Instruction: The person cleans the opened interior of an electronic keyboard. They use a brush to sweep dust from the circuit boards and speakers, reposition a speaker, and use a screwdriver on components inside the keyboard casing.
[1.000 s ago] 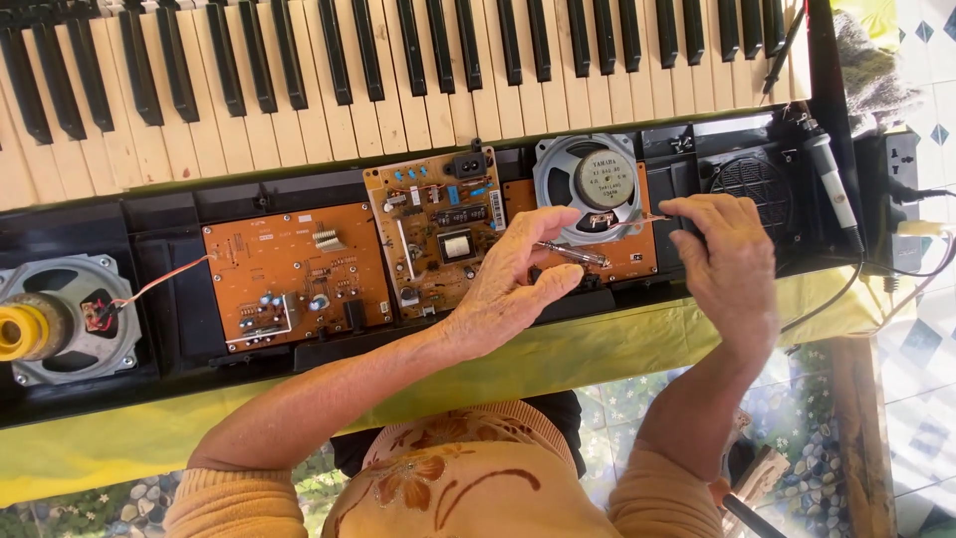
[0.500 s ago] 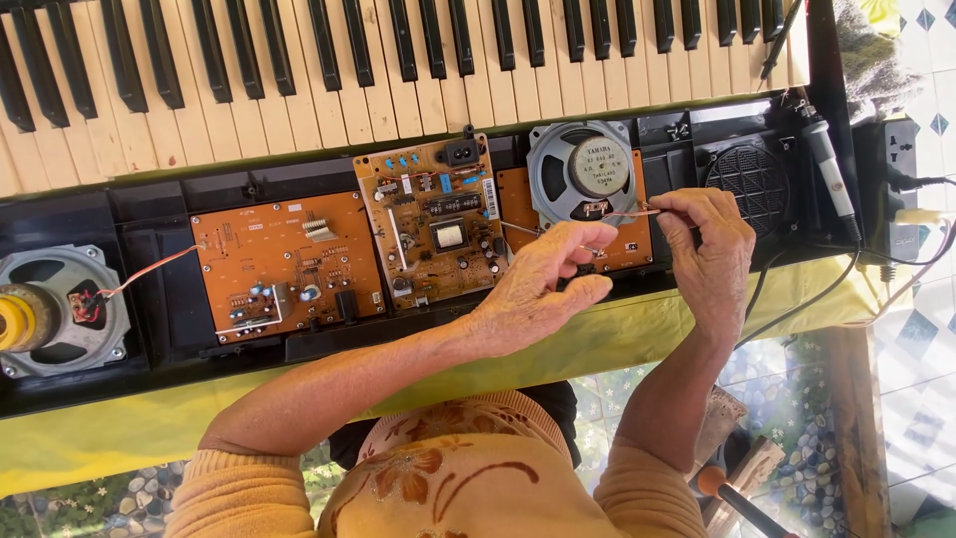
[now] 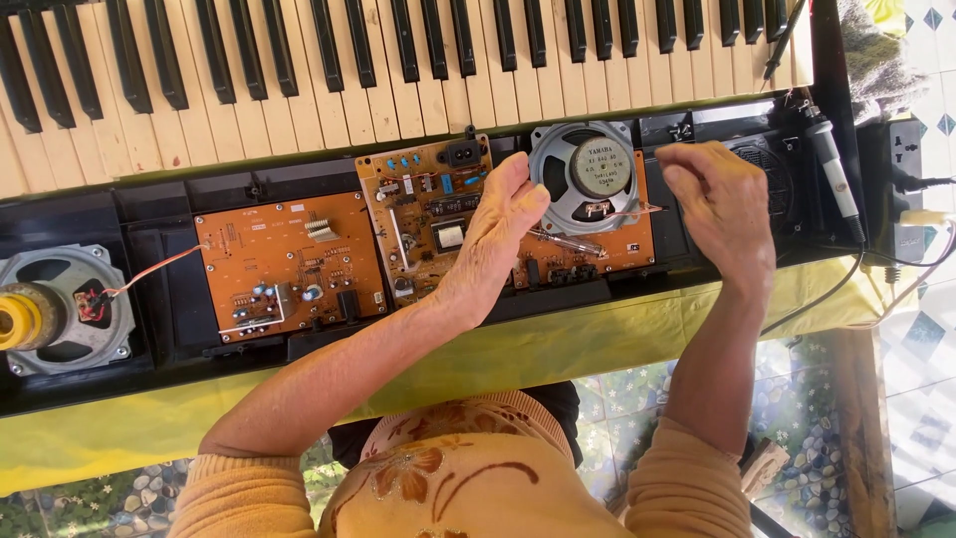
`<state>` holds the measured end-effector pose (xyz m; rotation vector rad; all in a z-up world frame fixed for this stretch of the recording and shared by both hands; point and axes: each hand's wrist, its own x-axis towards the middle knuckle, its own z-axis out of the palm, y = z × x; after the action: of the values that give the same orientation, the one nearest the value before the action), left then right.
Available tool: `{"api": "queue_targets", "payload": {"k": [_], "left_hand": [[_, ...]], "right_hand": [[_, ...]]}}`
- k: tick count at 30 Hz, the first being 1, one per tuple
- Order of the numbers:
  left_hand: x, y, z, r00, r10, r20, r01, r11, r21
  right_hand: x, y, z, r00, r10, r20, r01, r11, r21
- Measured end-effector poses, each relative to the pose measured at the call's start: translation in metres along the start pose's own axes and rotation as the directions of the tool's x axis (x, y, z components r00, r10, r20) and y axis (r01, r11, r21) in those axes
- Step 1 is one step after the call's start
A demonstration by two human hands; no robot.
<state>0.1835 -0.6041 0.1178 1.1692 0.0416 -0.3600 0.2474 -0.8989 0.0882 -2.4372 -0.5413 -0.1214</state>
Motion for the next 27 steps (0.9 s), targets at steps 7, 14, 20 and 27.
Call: {"api": "queue_targets", "payload": {"k": [7, 14, 20, 27], "left_hand": [[0.014, -0.005, 0.003, 0.998, -0.056, 0.001, 0.055, 0.989, -0.139], [0.025, -0.011, -0.001, 0.987, -0.157, -0.012, 0.15, 0.96, -0.235], [0.037, -0.025, -0.007, 0.97, -0.24, -0.044, 0.203, 0.894, -0.4], [0.035, -0.022, -0.005, 0.96, -0.272, -0.072, 0.197, 0.832, -0.519]], "right_hand": [[0.037, 0.02, 0.029, 0.993, 0.114, 0.024, -0.114, 0.993, -0.035], [0.041, 0.039, 0.046, 0.962, 0.27, 0.045, -0.259, 0.95, -0.173], [0.043, 0.039, 0.046, 0.955, 0.295, -0.012, -0.293, 0.952, 0.091], [0.041, 0.015, 0.037, 0.915, 0.401, 0.047, -0.401, 0.888, 0.224]]}}
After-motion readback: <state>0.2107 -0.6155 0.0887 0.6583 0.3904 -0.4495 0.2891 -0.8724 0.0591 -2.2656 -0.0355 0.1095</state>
